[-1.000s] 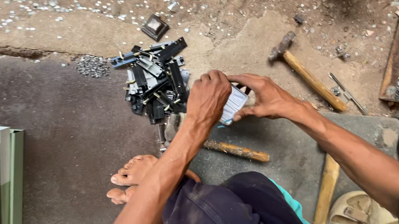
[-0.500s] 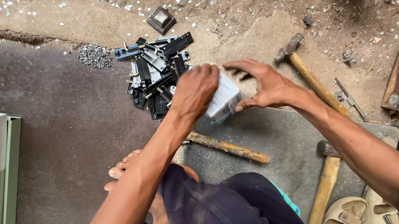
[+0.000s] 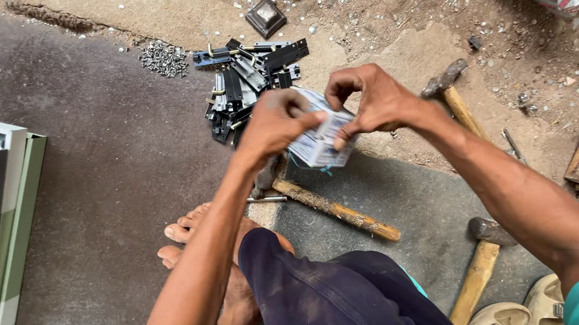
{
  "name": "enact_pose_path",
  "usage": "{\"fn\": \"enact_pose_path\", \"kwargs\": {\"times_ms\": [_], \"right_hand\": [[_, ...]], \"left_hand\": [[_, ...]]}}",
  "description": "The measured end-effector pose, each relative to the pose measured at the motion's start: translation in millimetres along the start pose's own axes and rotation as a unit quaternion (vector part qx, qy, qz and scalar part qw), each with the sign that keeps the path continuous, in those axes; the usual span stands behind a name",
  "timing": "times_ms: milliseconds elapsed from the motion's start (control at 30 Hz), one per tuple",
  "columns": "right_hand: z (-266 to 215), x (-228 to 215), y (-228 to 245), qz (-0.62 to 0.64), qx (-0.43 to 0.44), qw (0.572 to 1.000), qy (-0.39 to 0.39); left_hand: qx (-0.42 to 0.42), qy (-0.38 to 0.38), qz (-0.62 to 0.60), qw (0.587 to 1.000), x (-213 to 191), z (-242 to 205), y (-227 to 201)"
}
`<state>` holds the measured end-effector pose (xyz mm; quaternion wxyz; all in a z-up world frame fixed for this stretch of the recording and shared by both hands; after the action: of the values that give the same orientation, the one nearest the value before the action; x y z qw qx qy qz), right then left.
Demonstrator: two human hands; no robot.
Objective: The person unpacks a box of metal hardware and attaches black metal brackets to the corners of rectangular metal frames using a hammer. They work on multiple frames, placing them on the floor and securing the brackets one by one.
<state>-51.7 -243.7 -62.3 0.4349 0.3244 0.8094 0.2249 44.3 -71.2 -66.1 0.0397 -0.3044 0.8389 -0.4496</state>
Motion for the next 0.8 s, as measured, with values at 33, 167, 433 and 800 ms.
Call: {"fn": "enact_pose_path", "kwargs": {"times_ms": [33,167,433,800], "right_hand": [[-0.9,-1.4,3.1,-0.006,-0.012,0.999,-0.034],[-9.9,7.4,16.4,0.067,0.004,0.995,-0.073],[-39.4,15.3,44.6,0.072,-0.113,0.982,-0.136],[-30.3,-5.4,76.4,-0.117,-0.181,0.956,-0.201]], "left_hand": [[0.007,0.009,-0.032,0.999,-7.1,0.1,4.7],[0.041,-0.003,-0.088,0.995,-24.4,-3.1,9.2],[0.297,-0.168,0.218,0.914,12.4,-89.0,-39.2],[0.361,-0.217,0.421,0.803,19.9,-110.4,-37.8]]}}
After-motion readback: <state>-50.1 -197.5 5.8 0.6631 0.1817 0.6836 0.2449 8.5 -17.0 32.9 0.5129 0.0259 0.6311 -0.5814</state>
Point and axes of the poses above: each hand's wrist, its own z-axis towards the middle knuckle, its own x-axis out of the palm, y = z × x, the point moved 5 cm from there along z, towards the middle knuckle, and after that the axes turned 14 degrees about -z, right-handed, at the moved point
